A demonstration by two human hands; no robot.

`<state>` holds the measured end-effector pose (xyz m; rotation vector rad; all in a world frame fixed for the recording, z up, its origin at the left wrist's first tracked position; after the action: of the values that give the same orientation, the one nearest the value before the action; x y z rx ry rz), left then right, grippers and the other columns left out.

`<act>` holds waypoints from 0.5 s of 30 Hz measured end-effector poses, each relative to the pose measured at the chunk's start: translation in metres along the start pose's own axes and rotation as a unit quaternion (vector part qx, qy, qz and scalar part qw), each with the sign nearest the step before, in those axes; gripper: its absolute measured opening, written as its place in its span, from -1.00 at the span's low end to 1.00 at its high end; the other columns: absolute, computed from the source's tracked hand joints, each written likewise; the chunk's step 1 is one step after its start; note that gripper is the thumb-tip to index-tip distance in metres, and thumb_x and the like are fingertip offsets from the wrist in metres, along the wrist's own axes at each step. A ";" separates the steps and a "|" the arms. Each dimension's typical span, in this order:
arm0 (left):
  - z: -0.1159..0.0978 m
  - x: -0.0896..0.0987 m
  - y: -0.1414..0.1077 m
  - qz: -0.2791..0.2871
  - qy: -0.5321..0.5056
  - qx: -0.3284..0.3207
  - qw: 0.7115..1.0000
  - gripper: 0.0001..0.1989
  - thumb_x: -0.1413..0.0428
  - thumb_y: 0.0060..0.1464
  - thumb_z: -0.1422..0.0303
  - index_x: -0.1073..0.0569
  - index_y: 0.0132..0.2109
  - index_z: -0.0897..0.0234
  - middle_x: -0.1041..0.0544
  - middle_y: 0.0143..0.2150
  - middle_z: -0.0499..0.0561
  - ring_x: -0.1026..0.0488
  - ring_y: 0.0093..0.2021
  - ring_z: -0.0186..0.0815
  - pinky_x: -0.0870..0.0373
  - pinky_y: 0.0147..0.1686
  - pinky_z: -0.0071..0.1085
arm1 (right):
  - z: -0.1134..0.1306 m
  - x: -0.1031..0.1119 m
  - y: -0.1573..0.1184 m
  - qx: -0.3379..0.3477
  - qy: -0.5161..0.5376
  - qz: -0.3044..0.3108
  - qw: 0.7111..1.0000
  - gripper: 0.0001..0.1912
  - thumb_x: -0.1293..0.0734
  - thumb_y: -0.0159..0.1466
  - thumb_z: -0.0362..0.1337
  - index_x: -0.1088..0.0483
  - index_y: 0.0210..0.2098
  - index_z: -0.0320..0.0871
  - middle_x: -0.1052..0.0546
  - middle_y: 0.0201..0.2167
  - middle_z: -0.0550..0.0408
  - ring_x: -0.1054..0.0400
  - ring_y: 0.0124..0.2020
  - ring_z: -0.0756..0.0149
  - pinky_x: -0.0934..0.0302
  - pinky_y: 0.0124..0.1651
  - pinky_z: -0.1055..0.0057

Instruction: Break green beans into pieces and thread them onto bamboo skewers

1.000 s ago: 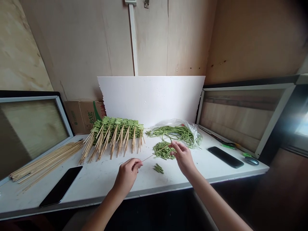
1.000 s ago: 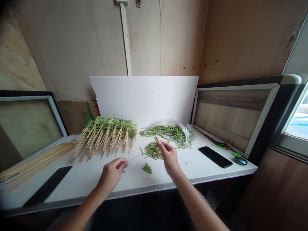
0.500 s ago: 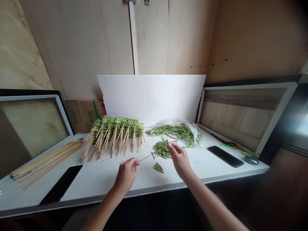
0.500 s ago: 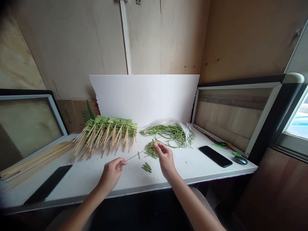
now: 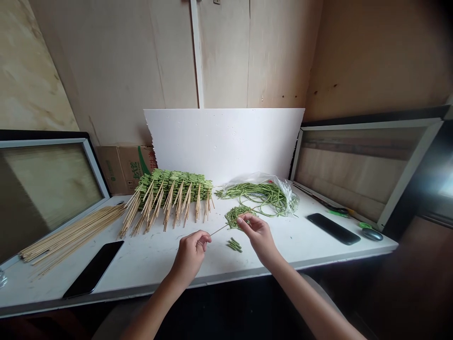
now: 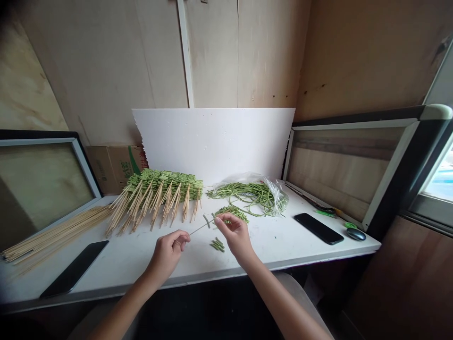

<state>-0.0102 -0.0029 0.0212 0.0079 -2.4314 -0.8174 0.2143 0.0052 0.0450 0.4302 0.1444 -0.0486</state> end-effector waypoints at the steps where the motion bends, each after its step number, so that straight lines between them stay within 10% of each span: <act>1: -0.001 0.000 0.000 -0.004 0.003 -0.002 1.000 -0.71 0.08 0.26 0.45 -0.51 -0.33 0.27 -0.39 -0.54 -0.08 -0.36 -0.52 -0.36 -0.29 -0.41 -0.47 | -0.002 0.000 0.000 -0.008 0.000 0.000 1.000 -0.72 -0.54 0.17 0.01 -0.60 -0.33 -0.06 -0.60 -0.23 0.03 -0.44 -0.20 0.15 -0.32 -0.10 0.26; 15: 0.004 0.001 0.001 -0.021 0.013 0.026 0.999 -0.65 0.06 0.36 0.28 -0.52 -0.33 0.27 -0.41 -0.54 -0.07 -0.34 -0.54 -0.36 -0.26 -0.45 -0.48 | -0.009 0.020 0.012 -0.035 0.053 -0.025 0.998 -0.64 -0.52 0.17 0.09 -0.59 -0.23 -0.04 -0.62 -0.31 0.05 -0.44 -0.27 0.19 -0.28 -0.22 0.30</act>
<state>-0.0128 0.0002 0.0198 0.0876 -2.4348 -0.7684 0.2339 0.0196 0.0388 0.3591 0.2606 -0.0701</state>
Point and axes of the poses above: each hand's wrist, its own y-axis towards the middle knuckle, its own x-axis out of the back of the hand, z = x × y, the point moved 2 cm from there along y, towards the middle knuckle
